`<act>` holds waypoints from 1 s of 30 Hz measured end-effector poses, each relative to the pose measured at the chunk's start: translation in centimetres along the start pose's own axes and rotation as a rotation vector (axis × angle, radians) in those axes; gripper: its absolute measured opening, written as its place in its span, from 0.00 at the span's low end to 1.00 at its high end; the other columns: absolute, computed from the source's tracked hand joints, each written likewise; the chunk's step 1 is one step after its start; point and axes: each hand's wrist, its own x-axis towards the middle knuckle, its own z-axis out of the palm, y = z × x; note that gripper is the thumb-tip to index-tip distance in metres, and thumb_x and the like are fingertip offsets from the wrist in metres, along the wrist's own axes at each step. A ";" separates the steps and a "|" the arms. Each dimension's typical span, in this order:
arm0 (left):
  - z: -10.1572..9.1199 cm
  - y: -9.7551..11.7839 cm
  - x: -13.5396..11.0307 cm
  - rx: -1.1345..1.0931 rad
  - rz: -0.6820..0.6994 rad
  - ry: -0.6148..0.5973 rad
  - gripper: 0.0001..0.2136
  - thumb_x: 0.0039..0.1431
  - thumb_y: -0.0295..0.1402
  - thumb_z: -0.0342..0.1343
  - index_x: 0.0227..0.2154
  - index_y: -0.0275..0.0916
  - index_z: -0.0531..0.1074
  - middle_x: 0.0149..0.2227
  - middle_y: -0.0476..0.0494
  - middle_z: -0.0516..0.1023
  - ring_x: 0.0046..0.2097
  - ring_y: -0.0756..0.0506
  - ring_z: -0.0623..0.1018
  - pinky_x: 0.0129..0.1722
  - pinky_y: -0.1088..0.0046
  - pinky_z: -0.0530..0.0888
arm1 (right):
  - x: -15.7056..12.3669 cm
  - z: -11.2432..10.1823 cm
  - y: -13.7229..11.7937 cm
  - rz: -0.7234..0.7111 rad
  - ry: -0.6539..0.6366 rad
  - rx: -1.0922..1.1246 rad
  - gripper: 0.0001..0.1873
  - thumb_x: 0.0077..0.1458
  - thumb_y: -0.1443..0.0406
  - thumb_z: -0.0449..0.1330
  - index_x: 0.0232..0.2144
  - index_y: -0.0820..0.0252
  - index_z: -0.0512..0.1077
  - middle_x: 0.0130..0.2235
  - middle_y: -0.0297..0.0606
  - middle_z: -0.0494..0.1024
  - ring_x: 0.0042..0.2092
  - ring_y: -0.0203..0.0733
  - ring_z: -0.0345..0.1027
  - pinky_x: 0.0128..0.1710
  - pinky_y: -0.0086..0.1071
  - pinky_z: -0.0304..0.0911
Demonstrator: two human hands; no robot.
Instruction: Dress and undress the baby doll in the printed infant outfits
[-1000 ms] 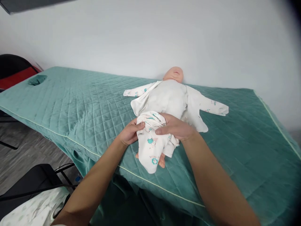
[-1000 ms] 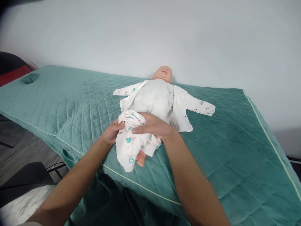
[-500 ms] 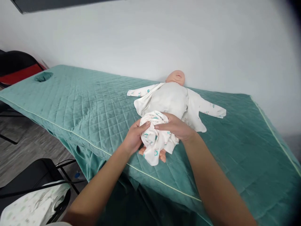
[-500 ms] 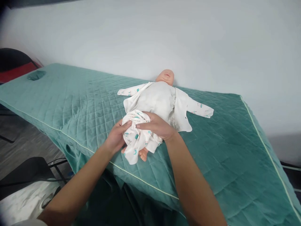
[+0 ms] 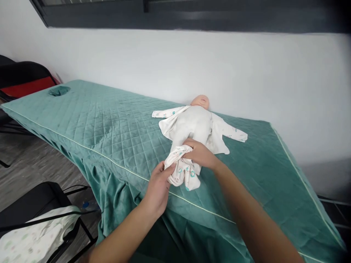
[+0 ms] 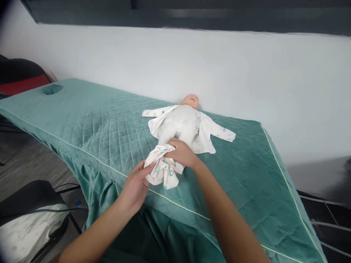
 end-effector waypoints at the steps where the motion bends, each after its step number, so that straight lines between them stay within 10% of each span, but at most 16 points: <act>1: -0.2 -0.5 -0.5 -0.030 -0.017 0.017 0.15 0.50 0.38 0.70 0.37 0.37 0.76 0.35 0.47 0.78 0.35 0.50 0.75 0.38 0.74 0.70 | -0.1 0.1 -0.1 -0.033 0.012 -0.029 0.07 0.45 0.63 0.65 0.29 0.60 0.76 0.39 0.36 0.75 0.41 0.43 0.70 0.42 0.33 0.63; 12: -6.2 -3.3 1.2 0.388 0.171 0.110 0.18 0.55 0.47 0.65 0.36 0.38 0.71 0.31 0.51 0.72 0.33 0.50 0.68 0.34 0.74 0.65 | -1.0 1.2 0.0 -0.061 -0.070 -0.483 0.07 0.54 0.63 0.63 0.26 0.57 0.77 0.31 0.40 0.78 0.39 0.47 0.71 0.37 0.36 0.59; 20: -5.9 -1.2 3.3 0.779 0.189 0.026 0.07 0.58 0.37 0.59 0.33 0.38 0.73 0.28 0.51 0.71 0.32 0.48 0.67 0.34 0.73 0.62 | -1.2 1.0 0.8 -0.130 -0.083 -0.568 0.06 0.57 0.67 0.59 0.35 0.59 0.76 0.40 0.41 0.81 0.48 0.49 0.70 0.49 0.37 0.59; 30: -6.0 0.1 4.2 0.444 -0.032 -0.292 0.17 0.46 0.29 0.64 0.42 0.37 0.71 0.37 0.48 0.76 0.40 0.47 0.73 0.42 0.73 0.67 | -1.7 1.6 0.0 0.017 0.057 -0.446 0.10 0.56 0.67 0.56 0.39 0.59 0.76 0.42 0.42 0.80 0.48 0.48 0.71 0.46 0.35 0.61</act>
